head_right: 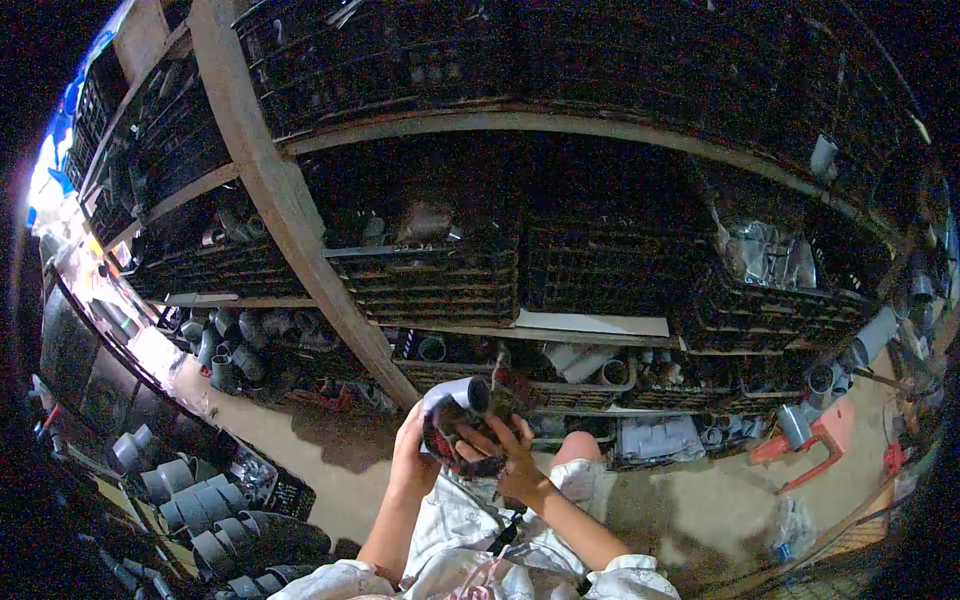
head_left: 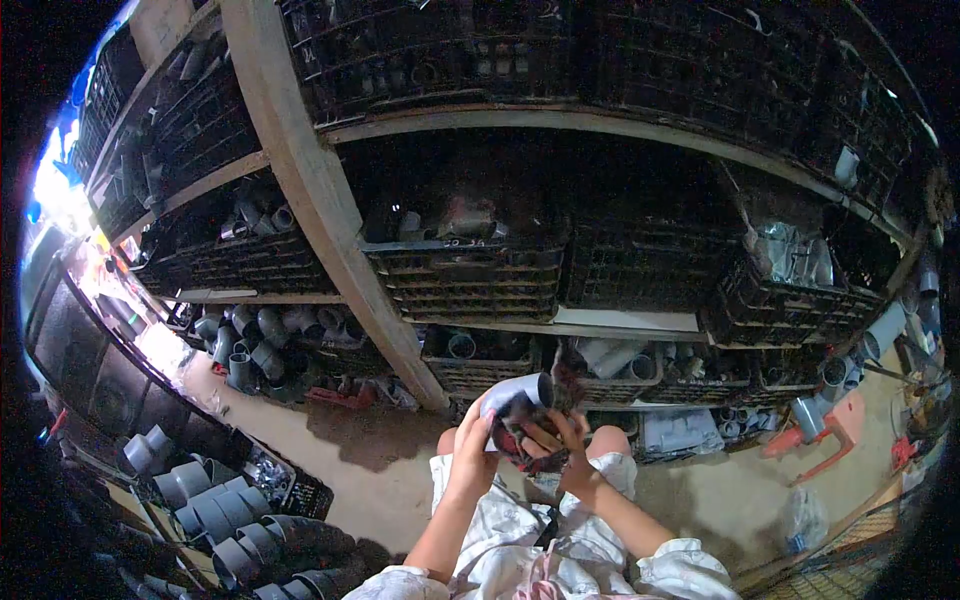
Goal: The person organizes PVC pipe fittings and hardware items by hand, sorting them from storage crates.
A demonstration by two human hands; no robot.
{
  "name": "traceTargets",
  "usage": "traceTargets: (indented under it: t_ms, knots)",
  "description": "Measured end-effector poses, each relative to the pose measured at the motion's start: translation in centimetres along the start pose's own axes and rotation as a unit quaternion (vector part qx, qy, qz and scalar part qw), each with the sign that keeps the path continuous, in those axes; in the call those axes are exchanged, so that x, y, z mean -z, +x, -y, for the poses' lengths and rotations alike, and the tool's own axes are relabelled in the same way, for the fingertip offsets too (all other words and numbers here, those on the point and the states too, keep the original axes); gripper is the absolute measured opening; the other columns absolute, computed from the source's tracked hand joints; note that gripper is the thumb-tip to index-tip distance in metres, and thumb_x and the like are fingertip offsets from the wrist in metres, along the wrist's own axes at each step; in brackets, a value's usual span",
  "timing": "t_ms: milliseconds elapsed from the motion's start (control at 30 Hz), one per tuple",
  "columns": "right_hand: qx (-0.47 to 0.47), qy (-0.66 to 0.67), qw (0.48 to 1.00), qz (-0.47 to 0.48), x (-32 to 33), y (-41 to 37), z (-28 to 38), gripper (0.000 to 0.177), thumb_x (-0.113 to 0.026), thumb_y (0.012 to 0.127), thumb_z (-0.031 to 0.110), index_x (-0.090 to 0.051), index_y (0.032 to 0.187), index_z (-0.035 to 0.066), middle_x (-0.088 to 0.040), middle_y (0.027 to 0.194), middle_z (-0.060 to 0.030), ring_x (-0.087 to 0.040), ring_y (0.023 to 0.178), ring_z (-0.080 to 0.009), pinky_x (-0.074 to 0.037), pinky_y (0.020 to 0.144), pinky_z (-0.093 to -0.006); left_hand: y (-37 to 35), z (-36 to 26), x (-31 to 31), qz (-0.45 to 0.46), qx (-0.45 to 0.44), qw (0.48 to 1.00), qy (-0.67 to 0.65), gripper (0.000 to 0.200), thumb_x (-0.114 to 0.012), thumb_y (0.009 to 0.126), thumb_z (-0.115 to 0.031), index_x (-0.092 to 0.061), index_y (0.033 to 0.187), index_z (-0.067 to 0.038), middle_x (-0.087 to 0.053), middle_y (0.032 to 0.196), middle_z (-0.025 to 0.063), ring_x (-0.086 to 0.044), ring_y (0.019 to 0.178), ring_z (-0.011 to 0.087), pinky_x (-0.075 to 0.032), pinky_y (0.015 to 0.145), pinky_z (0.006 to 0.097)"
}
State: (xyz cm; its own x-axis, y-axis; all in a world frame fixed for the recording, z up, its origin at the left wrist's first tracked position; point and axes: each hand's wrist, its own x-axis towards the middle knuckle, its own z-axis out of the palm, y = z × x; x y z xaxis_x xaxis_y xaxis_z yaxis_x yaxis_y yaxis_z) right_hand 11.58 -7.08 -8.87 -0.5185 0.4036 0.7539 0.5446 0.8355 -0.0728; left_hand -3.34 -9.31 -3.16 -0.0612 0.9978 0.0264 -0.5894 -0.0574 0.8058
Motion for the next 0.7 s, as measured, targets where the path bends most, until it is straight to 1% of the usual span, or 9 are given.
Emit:
traceTargets:
  t_ms: [33,67,100,133,367,433,533,600,700]
  knots:
    - [0.009,0.004,1.000,-0.007,0.1,0.3,-0.1,0.045,-0.054,0.072,0.032,-0.043,0.115,0.024,-0.044,0.123,0.0007,-0.030,0.117,-0.0278,-0.023,0.087,-0.0477,0.0,-0.1,-0.2,-0.008,0.005,1.000,0.002,0.042,-0.045,0.082,-0.024,-0.041,0.117,0.000,-0.050,0.108,0.0091,-0.049,0.098,0.0169,-0.039,0.083,0.0282]
    - [0.008,0.011,1.000,-0.007,0.0,0.2,-0.1,0.045,-0.055,0.071,0.031,-0.044,0.114,0.024,-0.045,0.122,0.0002,-0.032,0.115,-0.0282,-0.023,0.087,-0.0476,0.0,-0.2,-0.3,-0.016,0.010,1.000,0.005,0.042,-0.046,0.082,-0.026,-0.042,0.116,0.000,-0.051,0.107,0.0098,-0.050,0.097,0.0179,-0.040,0.082,0.0291]
    - [0.007,0.018,1.000,-0.007,-0.1,0.1,-0.2,0.046,-0.056,0.070,0.031,-0.044,0.113,0.024,-0.046,0.120,-0.0003,-0.034,0.114,-0.0285,-0.023,0.087,-0.0474,-0.1,-0.3,-0.4,-0.017,0.014,1.000,0.011,0.044,-0.046,0.081,-0.027,-0.042,0.116,0.000,-0.050,0.109,0.0110,-0.047,0.102,0.0200,-0.036,0.087,0.0311]
    - [0.007,0.025,1.000,-0.006,-0.2,0.0,-0.3,0.047,-0.057,0.068,0.030,-0.044,0.113,0.024,-0.047,0.119,-0.0009,-0.036,0.113,-0.0289,-0.023,0.086,-0.0473,-0.1,-0.3,-0.3,-0.018,0.017,1.000,0.006,0.045,-0.046,0.081,-0.027,-0.042,0.116,0.000,-0.050,0.109,0.0109,-0.047,0.102,0.0200,-0.036,0.087,0.0311]
    - [0.028,0.129,0.990,-0.057,-1.5,-1.4,-0.9,0.050,-0.061,0.064,0.023,-0.047,0.111,0.016,-0.049,0.114,-0.0089,-0.039,0.109,-0.0319,-0.029,0.083,-0.0456,-0.2,-0.3,0.0,-0.003,0.013,1.000,0.002,0.046,-0.046,0.080,-0.026,-0.041,0.116,0.002,-0.049,0.111,0.0114,-0.047,0.103,0.0204,-0.036,0.088,0.0309]
    - [0.005,0.153,0.987,-0.040,-1.6,-1.9,-0.9,0.051,-0.061,0.063,0.019,-0.047,0.112,0.014,-0.047,0.115,-0.0116,-0.038,0.109,-0.0328,-0.029,0.084,-0.0460,-0.2,-0.5,-0.1,0.006,0.005,1.000,0.000,0.047,-0.047,0.080,-0.026,-0.040,0.116,0.002,-0.049,0.111,0.0118,-0.047,0.102,0.0205,-0.036,0.088,0.0308]
    - [-0.136,0.178,0.974,0.044,-1.7,-3.3,-0.5,0.057,-0.064,0.059,0.014,-0.046,0.113,0.012,-0.041,0.120,-0.0139,-0.035,0.110,-0.0341,-0.029,0.087,-0.0447,-0.2,-0.5,0.2,0.024,-0.009,1.000,0.002,0.050,-0.049,0.079,-0.027,-0.037,0.118,0.002,-0.047,0.111,0.0120,-0.046,0.103,0.0200,-0.035,0.088,0.0302]
    - [-0.105,0.194,0.975,0.042,-1.1,-2.9,-1.2,0.060,-0.066,0.058,0.012,-0.045,0.114,0.011,-0.037,0.122,-0.0145,-0.032,0.112,-0.0337,-0.030,0.089,-0.0422,-0.4,-0.8,0.1,0.039,-0.010,0.999,0.010,0.053,-0.051,0.079,-0.026,-0.034,0.121,0.001,-0.045,0.113,0.0120,-0.044,0.105,0.0189,-0.033,0.089,0.0290]
    - [-0.167,0.290,0.942,-0.023,1.6,-1.1,-0.2,0.061,-0.069,0.059,0.010,-0.043,0.115,0.008,-0.037,0.120,-0.0141,-0.033,0.112,-0.0300,-0.033,0.090,-0.0378,-0.5,-0.9,-0.2,0.030,-0.024,0.999,0.038,0.053,-0.053,0.078,-0.025,-0.035,0.121,0.001,-0.045,0.112,0.0107,-0.044,0.102,0.0177,-0.033,0.088,0.0283]
